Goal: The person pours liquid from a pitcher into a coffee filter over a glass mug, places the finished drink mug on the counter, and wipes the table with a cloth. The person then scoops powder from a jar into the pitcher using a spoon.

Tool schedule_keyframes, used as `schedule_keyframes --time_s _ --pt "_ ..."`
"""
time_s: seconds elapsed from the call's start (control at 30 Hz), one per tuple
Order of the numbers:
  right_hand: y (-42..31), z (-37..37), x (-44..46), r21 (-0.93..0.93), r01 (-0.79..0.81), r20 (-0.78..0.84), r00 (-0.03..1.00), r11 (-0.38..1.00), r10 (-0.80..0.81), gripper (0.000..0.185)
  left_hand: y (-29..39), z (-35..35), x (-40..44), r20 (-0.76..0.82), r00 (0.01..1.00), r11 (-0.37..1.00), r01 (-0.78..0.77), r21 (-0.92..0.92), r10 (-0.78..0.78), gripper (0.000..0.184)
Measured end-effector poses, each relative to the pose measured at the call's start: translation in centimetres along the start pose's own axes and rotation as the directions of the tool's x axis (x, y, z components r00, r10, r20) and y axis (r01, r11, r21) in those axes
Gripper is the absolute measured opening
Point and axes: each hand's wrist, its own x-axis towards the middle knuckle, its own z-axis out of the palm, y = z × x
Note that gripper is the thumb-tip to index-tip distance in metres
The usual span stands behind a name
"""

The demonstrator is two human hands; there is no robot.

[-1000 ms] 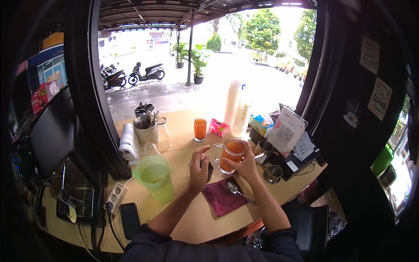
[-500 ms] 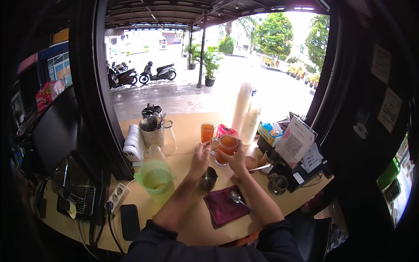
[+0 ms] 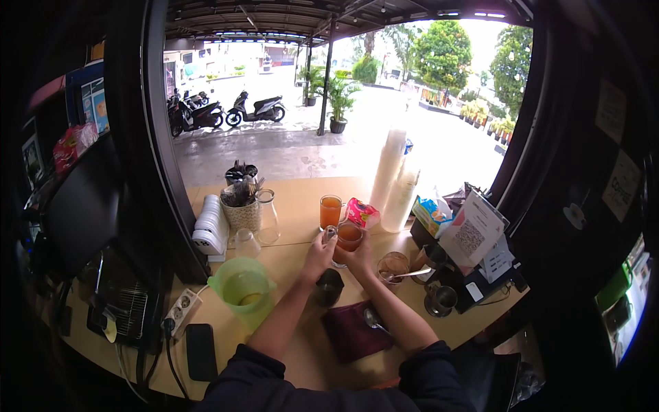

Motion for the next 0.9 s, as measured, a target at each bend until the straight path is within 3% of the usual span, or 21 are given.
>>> schedule_keyframes --time_s 0.27,0.6,0.7,0.77,0.8,0.87,0.9 --pt "1.1 0.7 -0.1 -0.037 -0.003 0.016 1.000 0.999 0.004 0.066 -3.0 -0.2 1.5 -0.042 0.995 0.996 0.088 0.030 -0.087 0.060" --pt "1.8 1.1 0.1 0.011 -0.046 0.038 0.998 0.999 0.045 0.068 -1.4 -0.4 0.7 -0.006 0.996 0.987 0.091 0.130 -0.091 0.067" --pt "0.9 0.3 0.7 -0.008 -0.071 0.126 0.989 0.997 0.072 0.073 -1.7 -0.4 0.8 -0.023 0.998 0.984 0.061 0.166 -0.058 0.067" --pt "-0.3 -0.7 1.3 -0.005 0.082 0.202 0.976 0.997 -0.079 0.081 -1.4 -0.4 0.7 -0.026 0.998 0.982 0.058 0.180 -0.054 0.067" --pt "-0.4 -1.2 2.0 -0.007 0.080 0.202 0.976 0.997 -0.077 0.081 -1.2 -0.3 0.6 -0.027 0.998 0.979 0.053 0.195 -0.048 0.067" --pt "-0.4 -2.5 3.7 -0.214 0.204 0.410 0.906 0.955 -0.102 0.090 -1.4 -0.4 0.9 -0.025 0.998 0.971 0.059 0.230 -0.055 0.067" --pt "-0.5 -2.8 4.4 -0.214 0.204 0.409 0.907 0.955 -0.102 0.090 -1.5 -0.4 1.1 -0.026 0.998 0.962 0.063 0.265 -0.058 0.067"
